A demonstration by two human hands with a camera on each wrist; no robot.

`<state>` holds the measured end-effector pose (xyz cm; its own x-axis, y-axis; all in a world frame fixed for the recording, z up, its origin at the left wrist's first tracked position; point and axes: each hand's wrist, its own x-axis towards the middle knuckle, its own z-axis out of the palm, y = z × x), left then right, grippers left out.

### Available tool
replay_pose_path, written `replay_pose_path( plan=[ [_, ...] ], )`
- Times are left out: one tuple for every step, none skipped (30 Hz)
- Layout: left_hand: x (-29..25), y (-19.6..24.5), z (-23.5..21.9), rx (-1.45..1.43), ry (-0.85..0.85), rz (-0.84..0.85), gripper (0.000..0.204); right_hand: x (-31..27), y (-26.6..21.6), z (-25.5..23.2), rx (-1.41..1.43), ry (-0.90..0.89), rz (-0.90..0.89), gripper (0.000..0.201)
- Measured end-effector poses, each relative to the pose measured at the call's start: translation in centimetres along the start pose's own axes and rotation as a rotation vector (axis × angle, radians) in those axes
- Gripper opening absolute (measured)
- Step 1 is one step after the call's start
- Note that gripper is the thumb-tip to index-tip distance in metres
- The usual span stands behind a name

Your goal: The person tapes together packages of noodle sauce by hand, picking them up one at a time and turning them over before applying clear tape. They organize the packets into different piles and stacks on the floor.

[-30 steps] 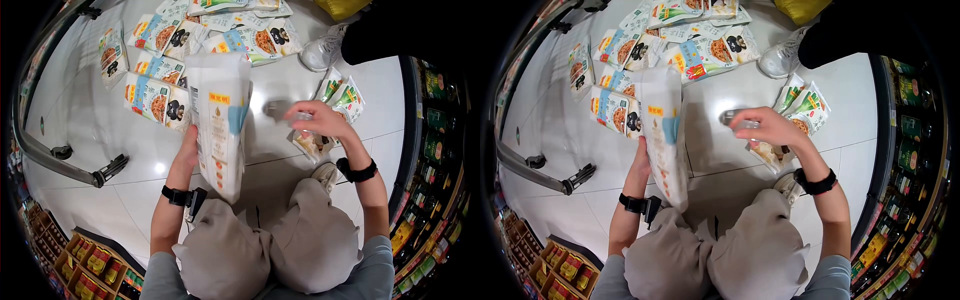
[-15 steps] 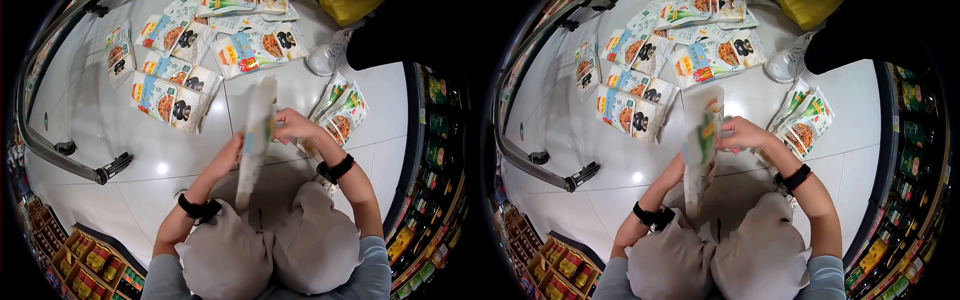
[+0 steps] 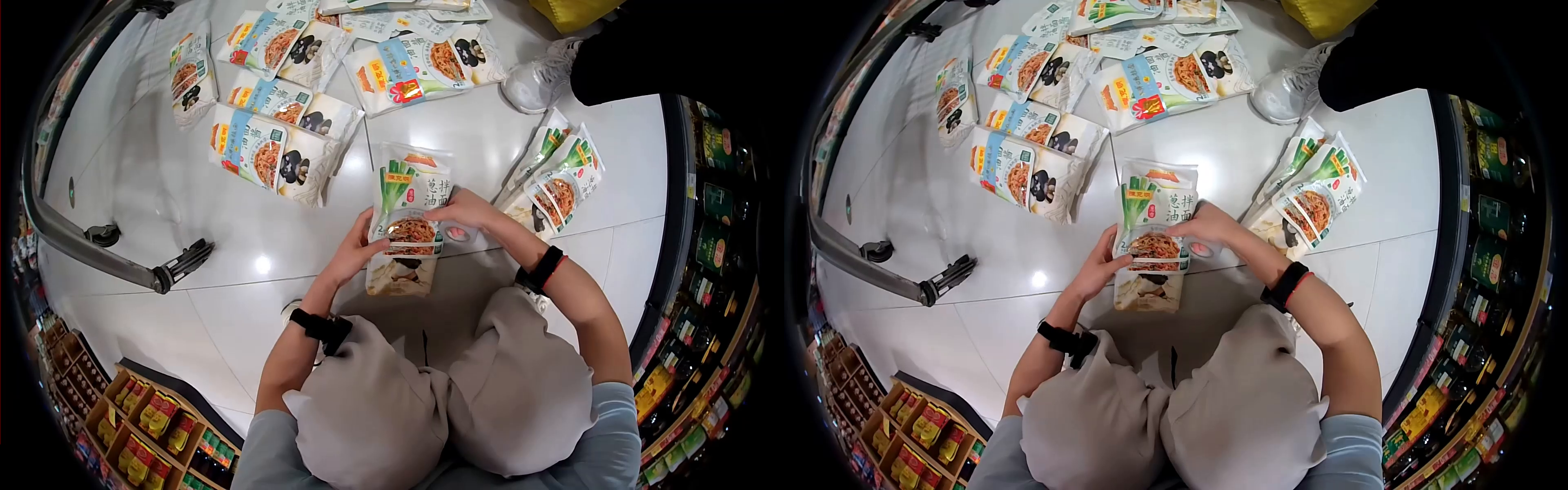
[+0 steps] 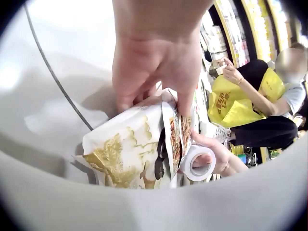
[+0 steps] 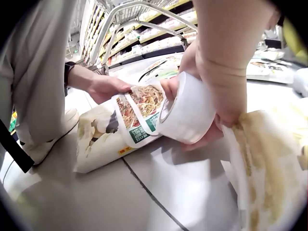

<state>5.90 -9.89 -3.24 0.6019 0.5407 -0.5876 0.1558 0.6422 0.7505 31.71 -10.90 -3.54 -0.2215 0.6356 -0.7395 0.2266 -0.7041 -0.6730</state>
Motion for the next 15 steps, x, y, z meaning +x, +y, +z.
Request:
replay_pose_path(
  plan=[
    [-0.3,0.6,0.2,-0.014,0.02,-0.064,0.063,0.4,0.6,0.0,0.025,-0.01,-0.05,0.045],
    [-0.4,0.9,0.4,-0.029,0.04,-0.128,0.061,0.4,0.6,0.0,0.051,-0.02,-0.098,0.045],
    [-0.4,0.4,0.2,-0.031,0.036,-0.134,0.061,0.4,0.5,0.1,0.054,-0.018,-0.093,0.045],
    [-0.3,-0.3,-0.1,-0.109,0.027,-0.127,0.061,0.4,0.3,0.0,0.044,-0.055,-0.12,0.046],
    [-0.1,-0.6,-0.4,-0.186,0.018,-0.118,0.061,0.3,-0.2,-0.3,0.032,-0.091,-0.151,0.046],
    [-0.2,-0.5,-0.5,-0.185,0.017,-0.117,0.061,-0.3,-1.7,-1.0,0.033,-0.089,-0.152,0.046],
    [-0.4,-0.5,-0.6,-0.238,0.047,-0.072,0.061,-1.0,-3.2,-2.0,-0.015,-0.222,0.091,0.043],
    [-0.6,-0.4,-0.9,-0.291,0.077,-0.027,0.062,-1.9,-4.5,-2.7,-0.061,-0.354,0.335,0.039],
    [-0.5,-0.6,-1.5,-0.355,0.05,0.032,0.064,-3.1,-4.9,-3.1,-0.061,-0.353,0.335,0.039],
    [-0.6,-0.7,-2.3,-0.354,0.049,0.035,0.064,-4.7,-4.8,-3.5,0.041,-0.332,0.139,0.033],
    [-0.6,-0.4,-3.0,-0.404,0.101,0.072,0.065,-5.7,-4.7,-4.2,0.141,-0.31,-0.059,0.029],
    [-0.9,0.1,-3.2,-0.454,0.156,0.106,0.066,-6.4,-4.5,-5.3,0.139,-0.313,-0.06,0.029],
    [-1.1,0.7,-3.7,-0.475,0.158,0.125,0.068,-6.9,-4.3,-6.4,0.093,-0.287,-0.115,0.024],
    [-1.3,1.7,-3.9,-0.474,0.166,0.126,0.068,-7.0,-4.2,-7.0,0.048,-0.26,-0.173,0.019],
    [-1.4,2.7,-4.1,-0.502,0.111,0.155,0.07,-6.7,-4.4,-7.2,0.048,-0.264,-0.176,0.019]
  ],
)
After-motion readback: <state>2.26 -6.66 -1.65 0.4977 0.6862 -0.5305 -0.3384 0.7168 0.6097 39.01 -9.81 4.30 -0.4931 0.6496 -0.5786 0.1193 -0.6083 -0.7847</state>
